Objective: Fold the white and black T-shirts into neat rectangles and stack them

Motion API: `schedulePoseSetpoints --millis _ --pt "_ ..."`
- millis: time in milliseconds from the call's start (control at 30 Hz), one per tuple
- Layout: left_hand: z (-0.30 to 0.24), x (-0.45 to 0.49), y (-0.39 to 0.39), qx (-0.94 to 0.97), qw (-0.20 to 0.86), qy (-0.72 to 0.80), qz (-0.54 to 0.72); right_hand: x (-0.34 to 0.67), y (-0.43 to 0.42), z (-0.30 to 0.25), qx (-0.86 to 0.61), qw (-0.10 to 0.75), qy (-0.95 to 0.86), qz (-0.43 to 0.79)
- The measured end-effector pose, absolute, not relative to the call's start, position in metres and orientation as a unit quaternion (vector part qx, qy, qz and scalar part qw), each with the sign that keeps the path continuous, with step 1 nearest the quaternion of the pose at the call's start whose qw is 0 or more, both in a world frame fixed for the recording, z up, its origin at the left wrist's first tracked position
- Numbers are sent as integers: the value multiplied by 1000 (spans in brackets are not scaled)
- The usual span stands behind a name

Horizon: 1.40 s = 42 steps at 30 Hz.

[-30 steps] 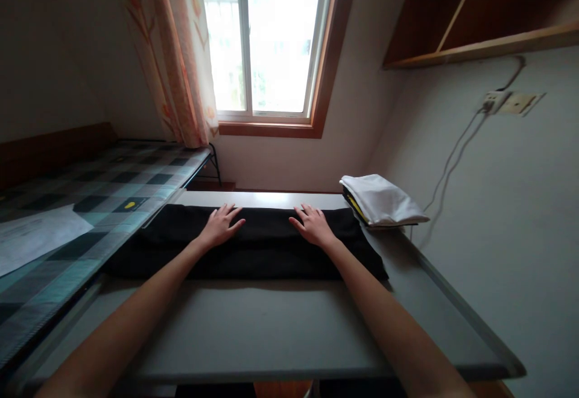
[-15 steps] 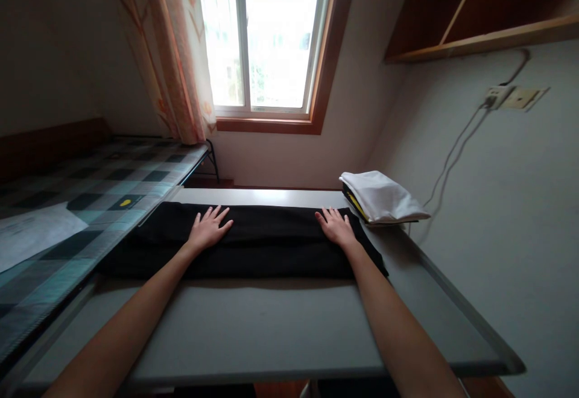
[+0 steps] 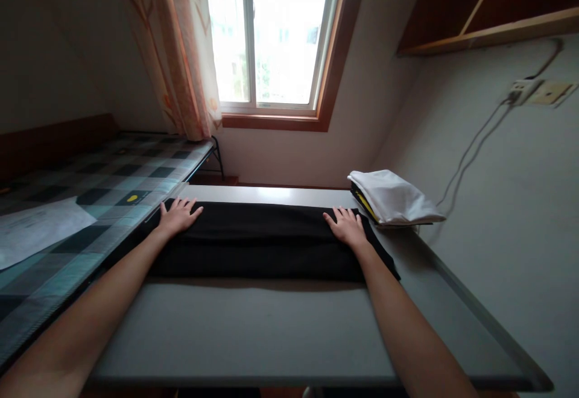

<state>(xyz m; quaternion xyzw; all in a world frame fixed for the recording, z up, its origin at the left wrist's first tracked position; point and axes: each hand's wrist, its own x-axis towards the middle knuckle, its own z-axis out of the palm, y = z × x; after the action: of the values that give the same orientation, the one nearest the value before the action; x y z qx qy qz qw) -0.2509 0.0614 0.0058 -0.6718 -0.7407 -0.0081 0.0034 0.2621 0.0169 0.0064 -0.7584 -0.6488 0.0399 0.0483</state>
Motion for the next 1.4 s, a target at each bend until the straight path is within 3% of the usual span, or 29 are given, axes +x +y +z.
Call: schedulePoseSetpoints --millis 167,300,533,800,1167,1400 --pt "23 -283 68 -670 66 -739 22 262 15 5 -765 94 -637 -15" --pt "41 -300 69 -669 110 -735 32 263 16 6 -760 77 -642 -59" --pt "57 -324 70 -667 2 -744 -30 290 41 25 -737 -25 -673 -50" --pt "54 -323 65 -654 1 -748 -111 302 56 45 -706 -67 -702 -71" --pt "64 -316 86 -621 92 -756 -182 278 83 45 -730 46 -655 -192" --pt "47 -315 106 -577 35 -807 -125 272 98 29 -733 25 -653 -190"
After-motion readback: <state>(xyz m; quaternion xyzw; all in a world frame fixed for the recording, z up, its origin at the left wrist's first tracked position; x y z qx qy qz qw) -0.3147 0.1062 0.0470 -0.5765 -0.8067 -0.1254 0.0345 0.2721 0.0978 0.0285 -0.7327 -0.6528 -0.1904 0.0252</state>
